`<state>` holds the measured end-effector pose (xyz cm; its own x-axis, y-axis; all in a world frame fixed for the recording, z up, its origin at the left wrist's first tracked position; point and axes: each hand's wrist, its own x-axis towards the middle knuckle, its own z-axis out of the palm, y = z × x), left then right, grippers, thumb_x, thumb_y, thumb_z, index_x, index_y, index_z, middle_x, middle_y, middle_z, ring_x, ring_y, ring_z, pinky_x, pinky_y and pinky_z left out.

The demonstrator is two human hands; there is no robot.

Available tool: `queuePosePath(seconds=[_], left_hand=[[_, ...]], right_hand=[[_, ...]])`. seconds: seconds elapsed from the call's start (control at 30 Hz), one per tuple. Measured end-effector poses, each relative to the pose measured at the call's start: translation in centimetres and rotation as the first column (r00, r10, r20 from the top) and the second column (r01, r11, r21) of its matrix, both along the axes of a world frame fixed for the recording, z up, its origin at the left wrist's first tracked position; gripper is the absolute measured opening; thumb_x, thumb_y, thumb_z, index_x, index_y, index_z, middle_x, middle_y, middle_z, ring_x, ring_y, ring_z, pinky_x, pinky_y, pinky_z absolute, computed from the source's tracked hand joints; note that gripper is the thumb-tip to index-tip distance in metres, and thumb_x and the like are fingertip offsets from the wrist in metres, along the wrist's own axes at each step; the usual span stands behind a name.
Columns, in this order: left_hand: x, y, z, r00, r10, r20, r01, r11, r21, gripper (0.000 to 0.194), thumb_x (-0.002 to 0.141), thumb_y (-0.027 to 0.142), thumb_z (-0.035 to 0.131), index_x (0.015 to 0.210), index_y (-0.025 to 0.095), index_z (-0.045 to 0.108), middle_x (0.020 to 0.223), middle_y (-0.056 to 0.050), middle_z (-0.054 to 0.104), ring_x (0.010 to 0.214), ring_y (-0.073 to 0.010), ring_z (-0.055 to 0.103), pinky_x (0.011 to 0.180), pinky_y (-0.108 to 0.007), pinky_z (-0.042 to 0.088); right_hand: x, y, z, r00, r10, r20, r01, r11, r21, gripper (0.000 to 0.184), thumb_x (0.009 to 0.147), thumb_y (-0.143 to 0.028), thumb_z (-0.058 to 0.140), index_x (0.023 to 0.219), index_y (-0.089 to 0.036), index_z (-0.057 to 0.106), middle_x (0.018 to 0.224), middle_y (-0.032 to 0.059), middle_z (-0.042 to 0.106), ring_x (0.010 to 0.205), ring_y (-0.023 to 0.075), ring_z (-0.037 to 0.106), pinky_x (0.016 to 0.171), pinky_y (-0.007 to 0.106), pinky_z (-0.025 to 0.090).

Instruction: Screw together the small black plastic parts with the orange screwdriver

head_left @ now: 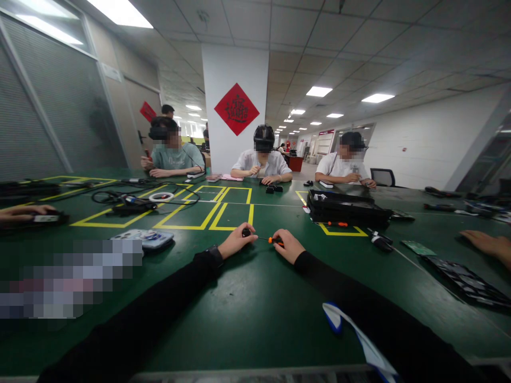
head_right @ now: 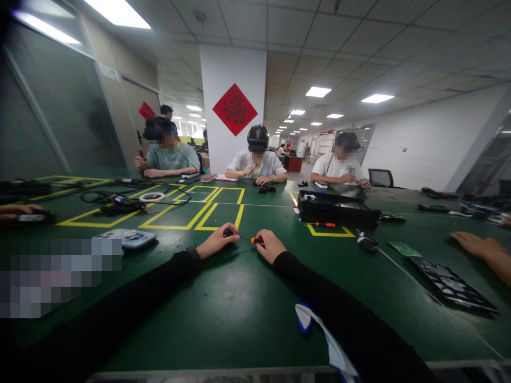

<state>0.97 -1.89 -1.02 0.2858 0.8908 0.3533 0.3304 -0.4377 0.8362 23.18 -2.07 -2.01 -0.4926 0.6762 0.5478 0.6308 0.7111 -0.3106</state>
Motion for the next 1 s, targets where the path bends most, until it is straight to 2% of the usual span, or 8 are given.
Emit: queuePosePath(seconds=[0.13,0.23,0.33,0.47,0.57,0.77,0.9,1.0], left_hand=[[-0.03,-0.01,-0.02,1.0,-0.004,-0.007,0.004,1.0,0.008,0.034,0.066,0.041,0.058,0.088,0.017,0.049,0.066,0.002,0.057,0.059,-0.0112,0.053,0.06,-0.025,0.041],[-0.03,-0.03,-0.01,1.0,-0.013,-0.007,0.013,1.0,0.017,0.034,0.067,0.041,0.057,0.089,0.017,0.049,0.066,0.002,0.057,0.059,-0.0112,0.053,0.06,-0.025,0.041],[-0.05,0.0,-0.04,1.0,-0.018,-0.01,0.018,1.0,0.025,0.033,0.067,0.041,0.057,0.088,0.017,0.049,0.067,0.002,0.057,0.06,-0.011,0.053,0.061,-0.025,0.041],[-0.1,0.03,-0.08,1.0,-0.009,-0.019,0.009,1.0,0.015,0.033,0.067,0.041,0.057,0.089,0.017,0.049,0.066,0.002,0.057,0.06,-0.0113,0.053,0.06,-0.025,0.041],[-0.11,0.01,-0.06,1.0,0.005,-0.02,-0.005,1.0,0.013,0.034,0.067,0.041,0.057,0.089,0.017,0.05,0.067,0.002,0.058,0.06,-0.0114,0.053,0.06,-0.025,0.041],[-0.11,0.09,-0.13,1.0,-0.005,-0.011,0.005,1.0,0.001,0.033,0.068,0.042,0.056,0.09,0.017,0.049,0.066,0.002,0.058,0.06,-0.0117,0.053,0.059,-0.025,0.04],[-0.14,0.05,-0.12,1.0,-0.025,-0.015,0.025,1.0,0.012,0.033,0.069,0.042,0.056,0.09,0.018,0.048,0.066,0.002,0.057,0.06,-0.0115,0.053,0.06,-0.024,0.04],[-0.14,-0.04,-0.06,0.999,-0.032,-0.017,0.032,0.999,0.018,0.032,0.069,0.041,0.056,0.09,0.018,0.048,0.066,0.002,0.057,0.061,-0.0114,0.053,0.06,-0.024,0.04]], right_hand=[[-0.01,0.0,-0.09,1.0,-0.014,-0.002,0.013,0.999,-0.04,0.019,0.068,-0.014,0.055,0.085,-0.017,0.046,0.084,0.0022,0.049,0.077,0.0141,0.044,0.07,0.026,0.037],[-0.1,-0.29,0.13,1.0,-0.018,0.006,0.018,0.999,-0.04,0.019,0.071,-0.022,0.056,0.087,-0.017,0.048,0.084,0.0026,0.05,0.078,0.0143,0.044,0.07,0.027,0.037],[-0.18,-0.55,0.43,1.0,-0.025,0.015,0.026,0.999,-0.022,0.012,0.08,-0.027,0.047,0.086,-0.016,0.05,0.082,0.0031,0.05,0.079,0.0143,0.044,0.072,0.027,0.036],[-0.18,-0.52,0.62,0.998,-0.029,0.05,0.03,0.999,-0.02,0.02,0.086,-0.023,0.036,0.076,-0.015,0.052,0.078,0.0035,0.05,0.077,0.0134,0.044,0.073,0.027,0.035],[-0.18,-0.4,0.55,0.998,-0.021,0.061,0.022,1.0,-0.014,0.02,0.086,-0.023,0.036,0.075,-0.015,0.051,0.078,0.0034,0.05,0.076,0.013,0.044,0.072,0.026,0.035],[-0.09,-0.38,0.24,1.0,-0.021,0.009,0.021,0.999,-0.025,0.006,0.079,-0.022,0.046,0.082,-0.016,0.048,0.079,0.0023,0.05,0.074,0.0131,0.044,0.069,0.025,0.035],[-0.03,-0.46,0.19,1.0,-0.031,-0.002,0.03,0.998,-0.049,0.015,0.073,-0.022,0.054,0.085,-0.017,0.046,0.081,0.0016,0.049,0.073,0.0129,0.044,0.067,0.025,0.036],[-0.14,-0.57,0.33,0.999,-0.034,0.009,0.034,0.998,-0.047,0.014,0.076,-0.026,0.052,0.087,-0.016,0.048,0.082,0.0024,0.05,0.075,0.0134,0.044,0.068,0.025,0.036]])
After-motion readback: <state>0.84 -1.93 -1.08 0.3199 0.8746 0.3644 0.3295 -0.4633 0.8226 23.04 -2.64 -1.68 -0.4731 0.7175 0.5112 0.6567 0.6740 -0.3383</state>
